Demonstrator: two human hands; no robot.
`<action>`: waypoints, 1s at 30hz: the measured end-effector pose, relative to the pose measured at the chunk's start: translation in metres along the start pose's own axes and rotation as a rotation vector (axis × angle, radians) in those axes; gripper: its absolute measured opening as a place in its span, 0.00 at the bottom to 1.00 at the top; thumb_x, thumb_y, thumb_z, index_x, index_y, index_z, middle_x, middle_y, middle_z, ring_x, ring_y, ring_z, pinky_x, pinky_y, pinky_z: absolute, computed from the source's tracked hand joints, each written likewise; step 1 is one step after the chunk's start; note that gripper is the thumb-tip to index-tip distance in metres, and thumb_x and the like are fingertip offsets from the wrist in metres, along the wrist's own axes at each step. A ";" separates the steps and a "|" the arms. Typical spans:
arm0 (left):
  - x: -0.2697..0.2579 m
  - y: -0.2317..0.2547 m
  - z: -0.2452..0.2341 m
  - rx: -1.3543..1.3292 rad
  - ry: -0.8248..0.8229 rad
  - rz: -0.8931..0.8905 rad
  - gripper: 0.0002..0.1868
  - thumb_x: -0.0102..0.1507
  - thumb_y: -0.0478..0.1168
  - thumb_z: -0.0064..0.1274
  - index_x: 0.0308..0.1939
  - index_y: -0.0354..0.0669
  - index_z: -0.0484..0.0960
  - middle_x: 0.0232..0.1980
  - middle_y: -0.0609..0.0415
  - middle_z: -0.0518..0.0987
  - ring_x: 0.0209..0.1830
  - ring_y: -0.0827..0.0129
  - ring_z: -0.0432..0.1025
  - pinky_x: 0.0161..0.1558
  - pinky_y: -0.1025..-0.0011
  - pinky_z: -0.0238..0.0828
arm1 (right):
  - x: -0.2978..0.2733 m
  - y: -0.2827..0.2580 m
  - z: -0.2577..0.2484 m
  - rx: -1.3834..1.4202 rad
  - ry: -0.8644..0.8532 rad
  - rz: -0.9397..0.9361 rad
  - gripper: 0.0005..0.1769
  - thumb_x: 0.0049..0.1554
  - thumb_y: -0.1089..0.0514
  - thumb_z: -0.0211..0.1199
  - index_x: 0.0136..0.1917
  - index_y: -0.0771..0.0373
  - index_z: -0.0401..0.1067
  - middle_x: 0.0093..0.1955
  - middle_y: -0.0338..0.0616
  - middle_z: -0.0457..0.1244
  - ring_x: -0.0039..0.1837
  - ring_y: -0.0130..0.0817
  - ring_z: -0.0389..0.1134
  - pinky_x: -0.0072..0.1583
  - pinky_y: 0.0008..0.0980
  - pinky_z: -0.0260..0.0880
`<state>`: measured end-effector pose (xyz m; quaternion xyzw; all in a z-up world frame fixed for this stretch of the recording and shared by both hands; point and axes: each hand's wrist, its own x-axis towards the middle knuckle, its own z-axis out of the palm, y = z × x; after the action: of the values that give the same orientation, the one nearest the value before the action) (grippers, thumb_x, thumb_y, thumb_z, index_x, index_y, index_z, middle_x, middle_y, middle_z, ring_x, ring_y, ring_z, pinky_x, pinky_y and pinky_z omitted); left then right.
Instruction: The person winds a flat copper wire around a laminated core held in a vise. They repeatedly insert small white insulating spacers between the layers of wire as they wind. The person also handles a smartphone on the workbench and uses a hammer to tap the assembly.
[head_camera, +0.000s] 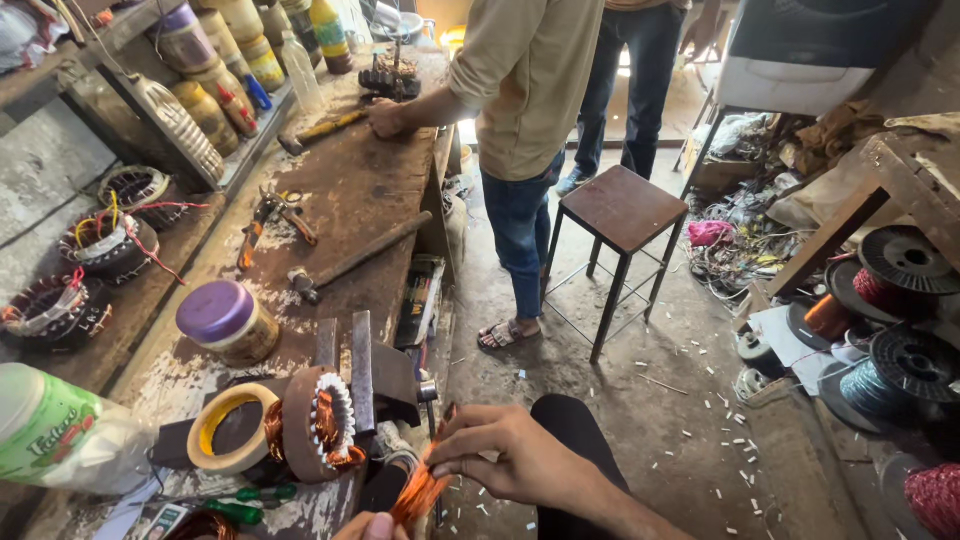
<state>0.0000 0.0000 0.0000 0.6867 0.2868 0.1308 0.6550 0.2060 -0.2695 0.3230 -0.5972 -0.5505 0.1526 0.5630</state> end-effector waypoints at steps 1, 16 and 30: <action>0.000 0.009 0.000 0.025 -0.040 0.023 0.23 0.67 0.50 0.51 0.34 0.29 0.85 0.22 0.45 0.83 0.22 0.66 0.77 0.32 0.67 0.77 | -0.001 0.001 0.000 -0.027 -0.001 -0.017 0.10 0.60 0.60 0.68 0.55 0.59 0.80 0.52 0.45 0.70 0.53 0.37 0.75 0.53 0.32 0.78; -0.138 0.346 0.068 0.483 0.150 0.152 0.13 0.64 0.45 0.53 0.33 0.43 0.88 0.19 0.58 0.82 0.21 0.79 0.77 0.28 0.75 0.73 | 0.002 0.123 0.005 -0.439 0.398 0.243 0.12 0.47 0.57 0.75 0.41 0.64 0.76 0.36 0.48 0.68 0.36 0.34 0.72 0.40 0.34 0.72; -0.148 0.382 0.042 -0.231 -0.070 0.022 0.23 0.75 0.50 0.41 0.38 0.35 0.79 0.22 0.62 0.63 0.23 0.77 0.60 0.28 0.78 0.54 | -0.044 0.029 0.006 -0.245 0.677 -0.125 0.05 0.63 0.65 0.64 0.50 0.67 0.69 0.42 0.44 0.68 0.44 0.29 0.72 0.46 0.29 0.72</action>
<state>-0.0103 -0.1103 0.3967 0.6139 0.2390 0.1461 0.7380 0.2000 -0.2954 0.2773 -0.6419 -0.3826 -0.1555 0.6460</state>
